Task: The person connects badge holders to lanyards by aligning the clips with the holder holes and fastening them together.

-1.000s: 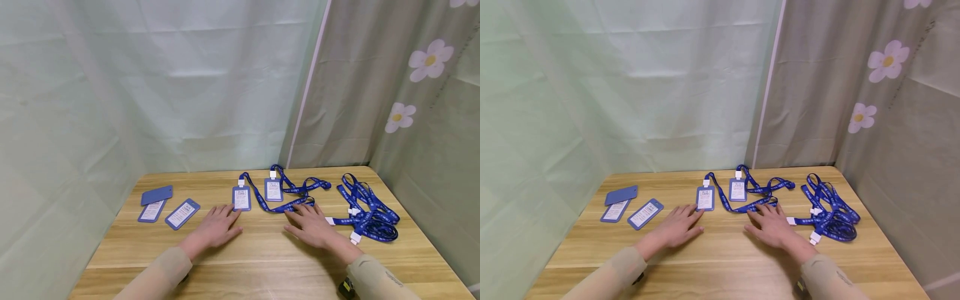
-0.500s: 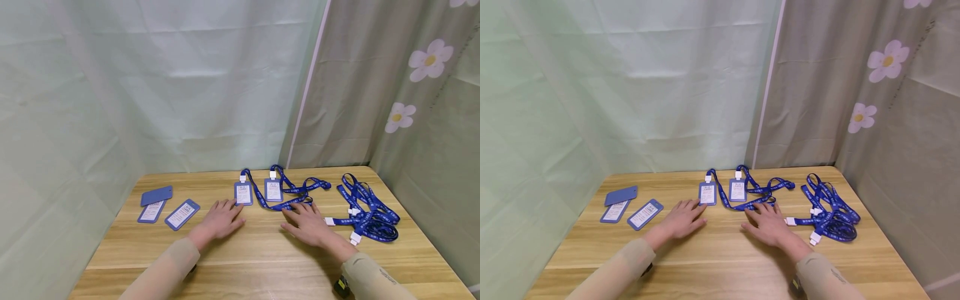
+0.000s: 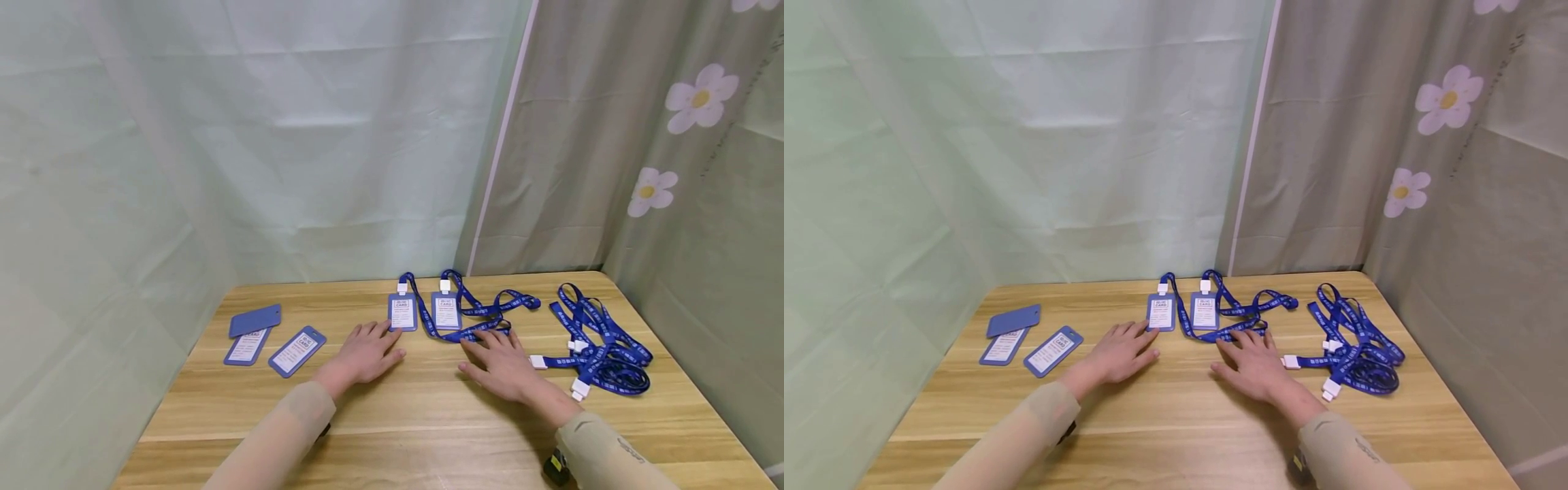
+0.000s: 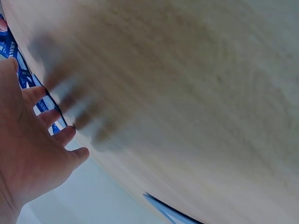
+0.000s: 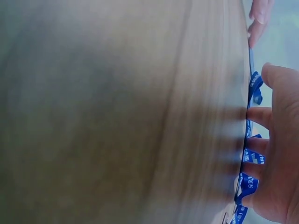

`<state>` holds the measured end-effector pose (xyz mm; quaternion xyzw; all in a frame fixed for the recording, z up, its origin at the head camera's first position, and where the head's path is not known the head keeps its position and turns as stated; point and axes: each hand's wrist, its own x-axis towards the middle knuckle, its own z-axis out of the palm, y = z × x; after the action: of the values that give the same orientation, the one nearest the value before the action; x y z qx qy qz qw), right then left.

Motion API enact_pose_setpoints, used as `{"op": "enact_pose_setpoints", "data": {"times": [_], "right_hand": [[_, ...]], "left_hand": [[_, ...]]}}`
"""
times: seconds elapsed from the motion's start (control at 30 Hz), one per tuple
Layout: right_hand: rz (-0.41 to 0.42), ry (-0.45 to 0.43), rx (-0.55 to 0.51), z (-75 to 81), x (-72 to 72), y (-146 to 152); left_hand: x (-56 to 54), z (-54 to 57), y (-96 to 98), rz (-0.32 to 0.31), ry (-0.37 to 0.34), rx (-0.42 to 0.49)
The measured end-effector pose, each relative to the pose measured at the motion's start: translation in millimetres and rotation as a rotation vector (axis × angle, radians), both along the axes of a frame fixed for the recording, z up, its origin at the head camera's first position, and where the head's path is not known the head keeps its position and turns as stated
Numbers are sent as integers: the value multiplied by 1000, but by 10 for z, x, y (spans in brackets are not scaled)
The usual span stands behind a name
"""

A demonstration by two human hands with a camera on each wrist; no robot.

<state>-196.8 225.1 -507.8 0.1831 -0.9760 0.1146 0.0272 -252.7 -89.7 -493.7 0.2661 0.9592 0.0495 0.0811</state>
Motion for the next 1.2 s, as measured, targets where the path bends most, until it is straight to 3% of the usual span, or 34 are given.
{"op": "enact_pose_setpoints", "data": {"times": [0.33,0.97,1.2], "right_hand": [[4,26,-12,-5,-2,20],[4,-42,-6,22,-4,47],[31,17,-33,31,49,153]], "left_hand": [[19,15,48,11,-11,-20],[84,23,28,-45,-10,28],[149,50,-24,-72,2,44]]}}
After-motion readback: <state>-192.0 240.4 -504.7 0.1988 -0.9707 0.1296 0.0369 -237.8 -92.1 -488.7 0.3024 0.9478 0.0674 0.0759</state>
